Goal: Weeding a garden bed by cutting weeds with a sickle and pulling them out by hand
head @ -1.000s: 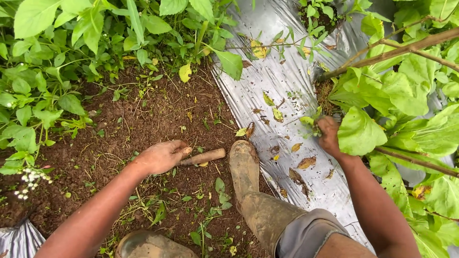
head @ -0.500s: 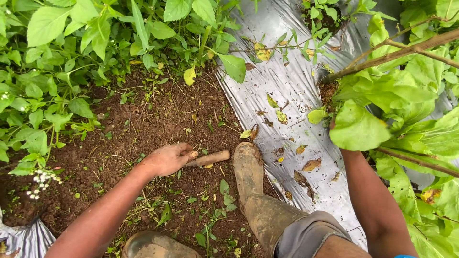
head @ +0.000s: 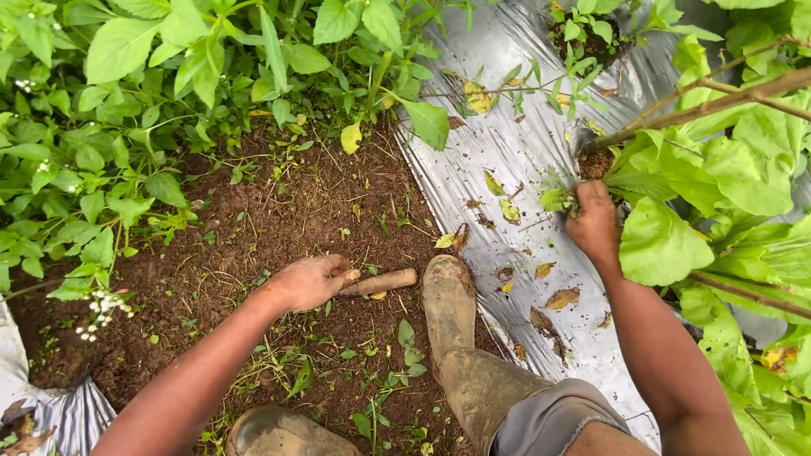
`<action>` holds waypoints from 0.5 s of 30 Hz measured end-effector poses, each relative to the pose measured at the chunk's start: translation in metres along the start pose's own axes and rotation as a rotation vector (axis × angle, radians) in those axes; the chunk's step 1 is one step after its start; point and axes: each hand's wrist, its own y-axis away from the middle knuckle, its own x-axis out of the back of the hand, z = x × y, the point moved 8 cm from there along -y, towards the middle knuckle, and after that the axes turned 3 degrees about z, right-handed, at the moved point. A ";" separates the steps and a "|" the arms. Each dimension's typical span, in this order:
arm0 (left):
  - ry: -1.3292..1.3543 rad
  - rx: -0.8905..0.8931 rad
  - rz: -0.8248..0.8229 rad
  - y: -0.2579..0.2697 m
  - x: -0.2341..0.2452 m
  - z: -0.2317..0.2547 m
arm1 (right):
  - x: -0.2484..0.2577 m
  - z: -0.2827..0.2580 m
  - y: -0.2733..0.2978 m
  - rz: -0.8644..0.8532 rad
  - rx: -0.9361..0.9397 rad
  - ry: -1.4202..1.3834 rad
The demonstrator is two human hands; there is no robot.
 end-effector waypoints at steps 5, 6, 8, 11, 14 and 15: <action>-0.083 -0.010 0.004 -0.019 -0.002 -0.009 | -0.013 -0.083 -0.028 -0.310 -0.002 -0.080; -0.143 -0.019 0.026 -0.021 -0.003 -0.011 | -0.017 -0.112 -0.033 -0.348 0.042 -0.155; -0.191 -0.009 0.051 -0.034 -0.011 -0.026 | -0.027 -0.170 -0.034 -0.394 0.105 -0.242; -0.385 -0.029 0.090 -0.056 -0.031 -0.058 | -0.025 -0.264 -0.011 -0.420 0.125 -0.527; -0.398 0.006 0.092 -0.055 -0.043 -0.085 | -0.013 -0.358 0.044 -0.781 0.090 -0.698; -0.397 0.022 0.123 -0.050 -0.041 -0.088 | -0.003 -0.399 0.078 -1.113 0.340 -0.816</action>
